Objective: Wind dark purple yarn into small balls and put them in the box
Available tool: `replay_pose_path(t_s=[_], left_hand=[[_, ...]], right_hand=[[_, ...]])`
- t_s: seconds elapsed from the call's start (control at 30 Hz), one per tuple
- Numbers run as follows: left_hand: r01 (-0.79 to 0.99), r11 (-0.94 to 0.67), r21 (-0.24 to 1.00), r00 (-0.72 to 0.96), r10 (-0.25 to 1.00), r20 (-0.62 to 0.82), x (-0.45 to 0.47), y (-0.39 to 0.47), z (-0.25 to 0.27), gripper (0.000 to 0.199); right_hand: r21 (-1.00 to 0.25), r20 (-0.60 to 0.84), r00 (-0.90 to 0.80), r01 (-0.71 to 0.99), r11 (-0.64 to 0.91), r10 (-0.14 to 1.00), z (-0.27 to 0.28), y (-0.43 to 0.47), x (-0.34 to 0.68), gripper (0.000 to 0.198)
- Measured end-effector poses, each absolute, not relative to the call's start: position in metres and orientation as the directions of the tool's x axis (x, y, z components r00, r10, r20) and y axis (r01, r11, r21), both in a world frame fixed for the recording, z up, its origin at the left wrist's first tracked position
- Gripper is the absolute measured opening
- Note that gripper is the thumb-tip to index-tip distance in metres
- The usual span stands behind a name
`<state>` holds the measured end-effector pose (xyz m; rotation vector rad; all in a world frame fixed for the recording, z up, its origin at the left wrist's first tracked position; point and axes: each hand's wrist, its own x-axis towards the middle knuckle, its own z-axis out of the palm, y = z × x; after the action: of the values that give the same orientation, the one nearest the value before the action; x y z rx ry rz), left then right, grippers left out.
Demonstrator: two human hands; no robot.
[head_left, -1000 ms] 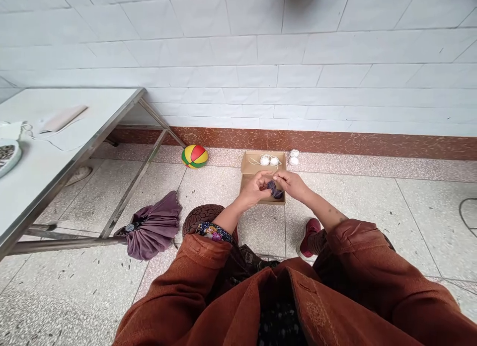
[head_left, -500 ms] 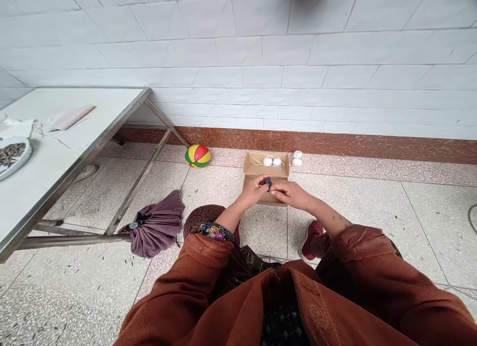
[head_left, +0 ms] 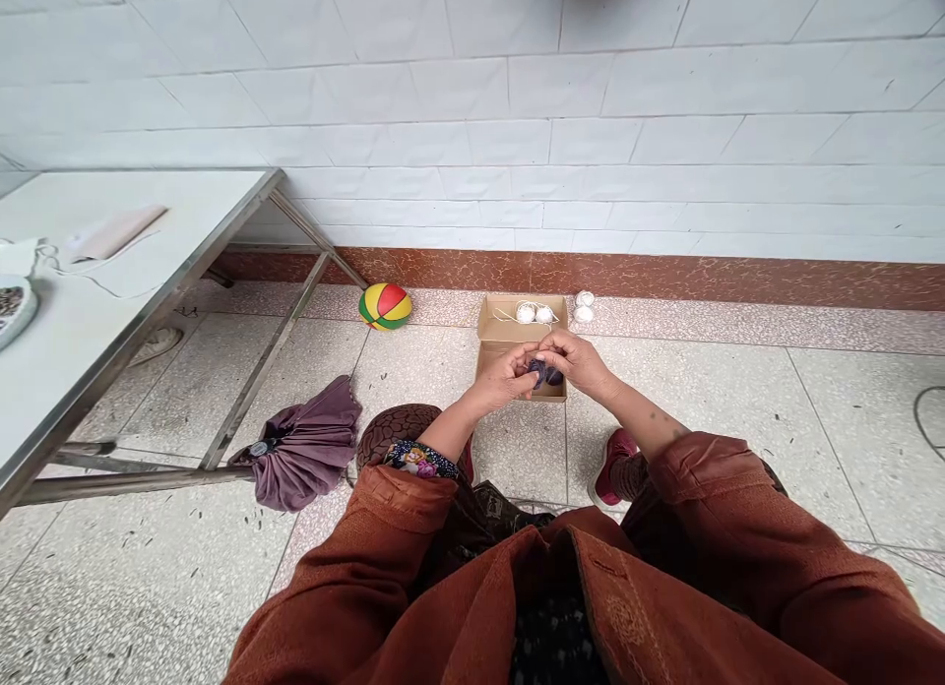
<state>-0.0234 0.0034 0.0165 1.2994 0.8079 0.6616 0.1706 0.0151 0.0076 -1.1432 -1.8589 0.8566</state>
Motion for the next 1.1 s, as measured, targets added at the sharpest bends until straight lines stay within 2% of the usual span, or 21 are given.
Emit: replay_pose_path(t_s=[0.2,0.27,0.37,0.5,0.6,0.73,0.83,0.93,1.03,1.1], left_hand=[[-0.048,0.152,0.987,0.588,0.803,-0.095,-0.024,0.003,0.012,0.083],[-0.066,0.175,0.982,0.591,0.800,-0.103,-0.025,0.002,0.015,0.083],[-0.077,0.219,0.973,0.565,0.813,-0.138,-0.026,0.000,0.022,0.069],[-0.143,0.208,0.968,0.437,0.890,-0.127,-0.030,0.003,0.022,0.043],[-0.114,0.168,0.979,0.333,0.935,-0.122,-0.035,0.010,0.018,0.038],[0.043,0.128,0.991,0.212,0.968,-0.135,-0.042,0.017,0.013,0.038],[0.141,0.121,0.983,0.139,0.980,-0.140,-0.044,0.019,0.011,0.037],[0.194,0.100,0.976,0.107,0.987,-0.122,-0.042,0.020,0.007,0.033],[0.226,0.070,0.971,0.129,0.986,-0.101,-0.036,0.019,0.003,0.030],[0.239,0.087,0.967,0.172,0.977,-0.130,-0.031,0.016,-0.001,0.037]], right_hand=[[-0.914,0.159,-0.280,0.320,0.248,0.947,0.003,0.015,0.165,0.025],[-0.930,0.117,-0.276,0.306,0.202,0.954,0.000,0.013,0.161,0.026],[-0.934,0.060,-0.276,0.323,0.152,0.959,-0.004,0.011,0.158,0.026],[-0.892,0.011,-0.320,0.425,0.154,0.947,-0.009,0.007,0.156,0.023],[-0.861,-0.069,-0.399,0.487,0.148,0.914,-0.013,0.002,0.156,0.019],[-0.845,-0.183,-0.561,0.510,0.163,0.807,-0.007,-0.007,0.160,0.017],[-0.827,-0.155,-0.689,0.482,0.289,0.708,0.005,-0.014,0.164,0.018],[-0.787,-0.045,-0.783,0.410,0.461,0.620,0.017,-0.018,0.167,0.022],[-0.707,0.092,-0.780,0.387,0.592,0.619,0.024,-0.017,0.169,0.024],[-0.671,0.162,-0.744,0.398,0.625,0.648,0.027,-0.012,0.170,0.026]])
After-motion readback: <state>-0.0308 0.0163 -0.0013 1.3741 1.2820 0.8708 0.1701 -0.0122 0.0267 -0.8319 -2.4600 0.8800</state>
